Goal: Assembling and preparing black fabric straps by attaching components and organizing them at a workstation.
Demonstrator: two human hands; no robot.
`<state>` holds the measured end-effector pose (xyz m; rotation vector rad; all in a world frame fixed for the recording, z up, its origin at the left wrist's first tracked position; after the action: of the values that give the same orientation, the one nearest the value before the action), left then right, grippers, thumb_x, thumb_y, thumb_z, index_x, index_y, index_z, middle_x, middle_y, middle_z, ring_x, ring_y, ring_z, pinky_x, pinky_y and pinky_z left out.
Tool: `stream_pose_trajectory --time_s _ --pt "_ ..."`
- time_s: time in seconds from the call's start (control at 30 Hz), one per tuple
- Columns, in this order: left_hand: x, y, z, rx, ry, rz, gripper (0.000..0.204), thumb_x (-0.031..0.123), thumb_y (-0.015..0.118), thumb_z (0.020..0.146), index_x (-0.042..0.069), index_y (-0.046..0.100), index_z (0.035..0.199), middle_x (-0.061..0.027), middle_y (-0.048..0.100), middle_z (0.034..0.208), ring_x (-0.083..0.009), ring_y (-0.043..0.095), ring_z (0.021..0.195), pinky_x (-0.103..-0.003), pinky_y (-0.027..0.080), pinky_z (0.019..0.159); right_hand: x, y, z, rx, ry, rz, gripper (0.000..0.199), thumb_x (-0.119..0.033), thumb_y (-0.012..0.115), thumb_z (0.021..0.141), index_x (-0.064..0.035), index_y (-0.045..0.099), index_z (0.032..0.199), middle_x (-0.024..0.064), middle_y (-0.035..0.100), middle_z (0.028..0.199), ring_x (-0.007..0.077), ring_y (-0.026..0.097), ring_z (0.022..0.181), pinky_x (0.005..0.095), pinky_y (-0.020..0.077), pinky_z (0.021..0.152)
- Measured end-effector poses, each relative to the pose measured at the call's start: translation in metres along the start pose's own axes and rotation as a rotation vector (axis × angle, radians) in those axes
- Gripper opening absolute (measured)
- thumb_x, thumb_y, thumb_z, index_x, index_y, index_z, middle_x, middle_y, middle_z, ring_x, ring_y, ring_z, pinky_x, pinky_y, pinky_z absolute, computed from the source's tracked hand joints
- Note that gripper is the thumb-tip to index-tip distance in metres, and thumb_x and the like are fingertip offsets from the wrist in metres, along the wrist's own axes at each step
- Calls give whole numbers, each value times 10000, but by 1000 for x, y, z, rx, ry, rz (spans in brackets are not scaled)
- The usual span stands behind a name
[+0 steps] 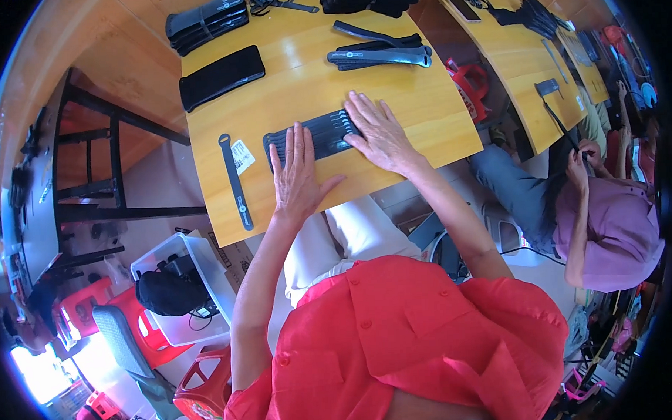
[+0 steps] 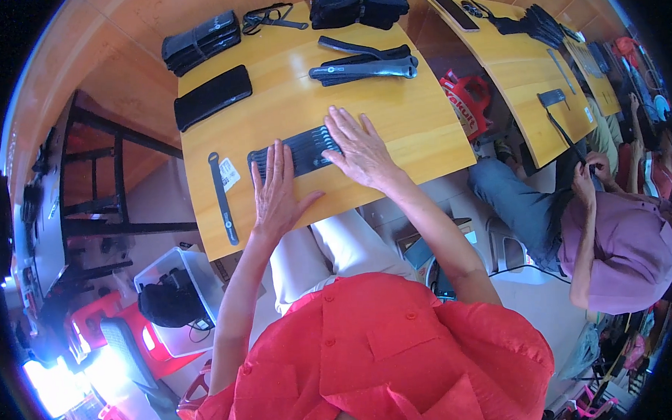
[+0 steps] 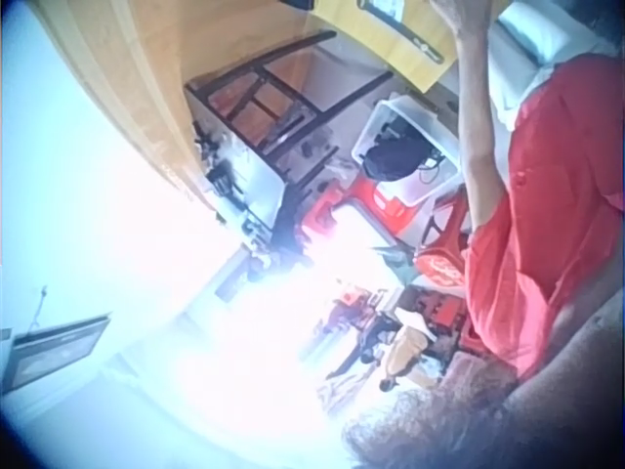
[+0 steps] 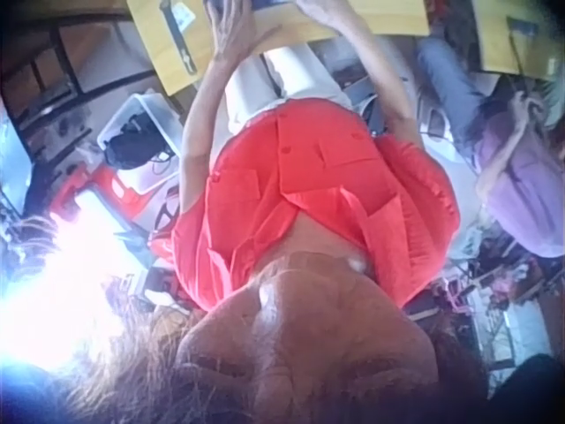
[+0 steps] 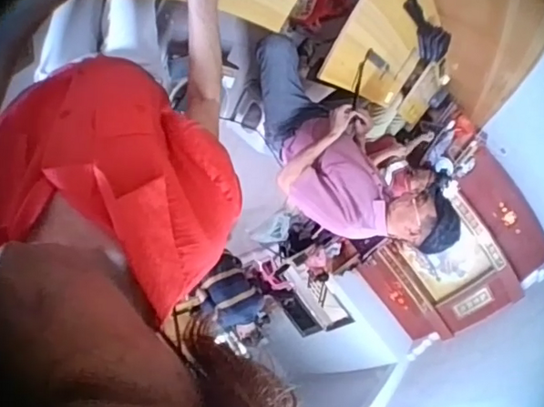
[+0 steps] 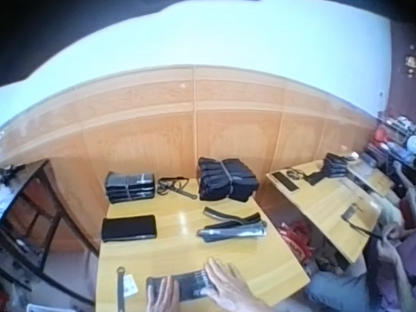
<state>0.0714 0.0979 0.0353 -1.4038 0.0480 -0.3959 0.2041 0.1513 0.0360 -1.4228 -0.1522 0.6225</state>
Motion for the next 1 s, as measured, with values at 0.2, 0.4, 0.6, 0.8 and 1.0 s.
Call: stream_pose_trajectory --time_s 0.2,0.4,0.6,0.8,1.0 --pt "9 14 11 -41 23 11 1028 672 524 714 -24 200 1398 -165 202 1466 -263 169 1372 -517 76 1085 -24 14 3 -30 -147 -69 704 -467 470 871 -69 244 1406 96 190 1483 231 194 1363 477 154 1095" --pt "8 16 11 -49 17 -18 998 657 512 731 -18 203 1400 -162 206 1466 -262 170 1373 -509 80 1087 -22 22 1 -68 -158 -67 730 -462 492 861 -57 230 1409 91 187 1485 219 179 1370 472 156 1094" --pt "-4 11 4 11 -19 -72 988 607 556 735 -27 192 1400 -164 190 1472 -276 173 1372 -495 91 1093 -32 22 4 -64 -185 -40 715 -463 490 860 -52 259 1398 119 211 1473 243 208 1358 498 169 1080" --pt "-21 -47 -38 283 -138 -315 782 317 660 765 16 278 1377 -216 235 1432 -337 232 1334 -483 181 1080 -44 -4 -7 -13 -104 -35 663 -372 520 864 -57 274 1393 137 230 1463 287 227 1348 561 156 1050" --pt "-100 -78 -130 549 -619 -180 413 194 652 780 2 490 1107 -168 494 985 -335 476 962 -435 397 826 -64 -25 -51 310 -92 246 351 -197 590 820 -18 556 1120 151 482 1203 336 423 1168 471 319 977"
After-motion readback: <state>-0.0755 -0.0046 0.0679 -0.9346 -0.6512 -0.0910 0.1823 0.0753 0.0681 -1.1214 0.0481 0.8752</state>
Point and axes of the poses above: each hand's wrist, its own z-axis towards the middle knuckle, its own y-axis out of the palm, x = y × z, the point moved 9 cm from there along z, towards the middle knuckle
